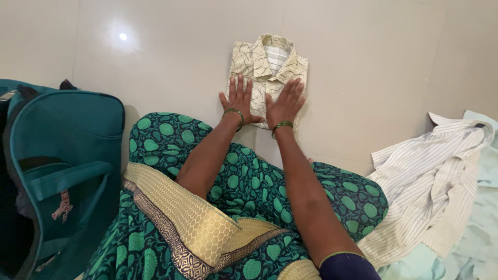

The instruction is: The person folds a patterned shirt by hand while sitting on the floor, smoothing the fabric and carefully aligning the sleeves and collar into a neat square.

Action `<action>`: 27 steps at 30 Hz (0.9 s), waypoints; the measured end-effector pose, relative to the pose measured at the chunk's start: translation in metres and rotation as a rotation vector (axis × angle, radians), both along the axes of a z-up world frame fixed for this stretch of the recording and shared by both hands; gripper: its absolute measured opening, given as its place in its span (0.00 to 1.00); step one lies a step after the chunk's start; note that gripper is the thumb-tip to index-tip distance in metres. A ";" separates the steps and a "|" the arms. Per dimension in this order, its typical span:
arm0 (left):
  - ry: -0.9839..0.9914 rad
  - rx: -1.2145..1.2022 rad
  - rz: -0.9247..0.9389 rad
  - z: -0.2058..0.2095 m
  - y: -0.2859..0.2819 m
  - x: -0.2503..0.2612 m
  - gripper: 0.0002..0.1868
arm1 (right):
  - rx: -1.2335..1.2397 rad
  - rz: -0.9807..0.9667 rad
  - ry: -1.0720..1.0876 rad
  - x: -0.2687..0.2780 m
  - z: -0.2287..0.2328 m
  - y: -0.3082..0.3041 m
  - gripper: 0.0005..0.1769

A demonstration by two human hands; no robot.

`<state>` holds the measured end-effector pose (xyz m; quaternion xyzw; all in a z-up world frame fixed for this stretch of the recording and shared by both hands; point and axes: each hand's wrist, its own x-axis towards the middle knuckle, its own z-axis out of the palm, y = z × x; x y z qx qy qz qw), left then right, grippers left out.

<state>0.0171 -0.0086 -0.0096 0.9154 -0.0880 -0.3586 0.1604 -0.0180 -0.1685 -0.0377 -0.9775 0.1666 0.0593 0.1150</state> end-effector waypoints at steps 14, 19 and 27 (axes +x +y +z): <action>-0.049 0.012 -0.004 0.011 0.002 -0.006 0.77 | 0.147 0.056 0.425 0.019 -0.024 -0.006 0.70; -0.267 -0.054 0.035 -0.021 -0.005 -0.020 0.51 | 0.153 0.070 0.467 0.024 -0.031 -0.012 0.64; -0.531 -0.350 -0.071 -0.052 -0.021 -0.015 0.31 | 0.112 0.098 0.477 0.029 -0.057 -0.023 0.60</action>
